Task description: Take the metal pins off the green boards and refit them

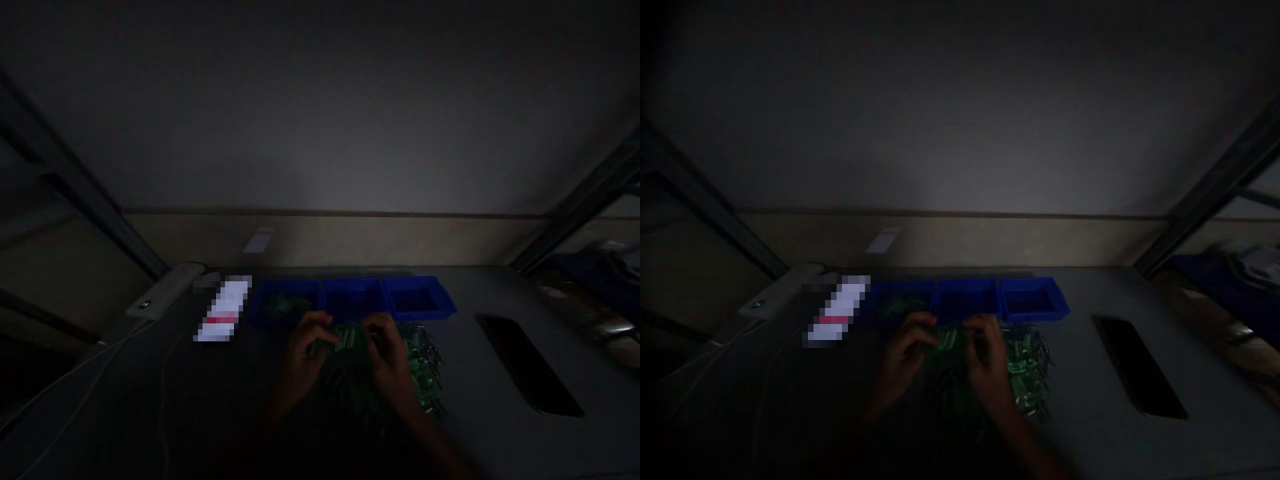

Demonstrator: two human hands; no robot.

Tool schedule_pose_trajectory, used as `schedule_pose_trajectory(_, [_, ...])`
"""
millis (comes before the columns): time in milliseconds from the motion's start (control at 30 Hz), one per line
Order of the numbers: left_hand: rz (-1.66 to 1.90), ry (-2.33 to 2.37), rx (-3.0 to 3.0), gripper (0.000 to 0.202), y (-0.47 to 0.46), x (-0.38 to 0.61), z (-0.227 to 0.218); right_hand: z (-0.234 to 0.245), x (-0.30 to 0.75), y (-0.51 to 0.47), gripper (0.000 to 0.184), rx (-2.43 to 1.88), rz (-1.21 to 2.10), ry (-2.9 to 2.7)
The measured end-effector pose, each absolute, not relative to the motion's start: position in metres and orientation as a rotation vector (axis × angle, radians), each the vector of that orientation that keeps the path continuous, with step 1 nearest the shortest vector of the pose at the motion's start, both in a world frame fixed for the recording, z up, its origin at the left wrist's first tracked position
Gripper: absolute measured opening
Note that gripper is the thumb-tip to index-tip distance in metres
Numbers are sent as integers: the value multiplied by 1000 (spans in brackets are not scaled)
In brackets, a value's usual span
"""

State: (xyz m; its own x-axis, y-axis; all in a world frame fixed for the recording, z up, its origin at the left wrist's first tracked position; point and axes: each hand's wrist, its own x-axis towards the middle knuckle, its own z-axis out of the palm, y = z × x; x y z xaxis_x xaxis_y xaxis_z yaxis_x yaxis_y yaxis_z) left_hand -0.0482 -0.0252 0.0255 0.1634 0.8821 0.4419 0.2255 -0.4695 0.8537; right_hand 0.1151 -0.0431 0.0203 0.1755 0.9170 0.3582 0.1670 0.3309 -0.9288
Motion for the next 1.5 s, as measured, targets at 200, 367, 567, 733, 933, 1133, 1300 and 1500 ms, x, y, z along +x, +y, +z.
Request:
schedule_pose_trajectory(200, [1440, 1107, 1869, 18, -27, -44, 18, 18, 105, -45, 44, -1187, 1376, -900])
schedule_pose_trajectory(367, [1458, 1207, 1804, 16, -26, -47, 22, 24, 102, -50, 35, -1117, 1377, -1006])
schedule_pose_trajectory(567, [1105, 1283, 1307, 25, -23, -44, 26, 18, 112, -41, 22, -1135, 1133, -910])
schedule_pose_trajectory(733, [763, 1085, 812, 53, -19, -37, 5, 22, 120, -37, 14, -976, 1006, -1159])
schedule_pose_trajectory(933, [942, 1121, 887, 41, -28, -42, 14, 23, 117, -43, 23, -1034, 859, -1376])
schedule_pose_trajectory(1133, [1095, 1119, 1263, 20, -27, -46, 26, 23, 109, -42, 28, -1188, 1307, -949])
schedule_pose_trajectory(1300, [1176, 1017, 1530, 14, -24, -49, 22, 28, 105, -43, 35, -1022, 1698, -778])
schedule_pose_trajectory(1500, [1180, 1132, 1416, 20, -23, -52, 26, 26, 108, -42, 42, -1083, 1542, -843])
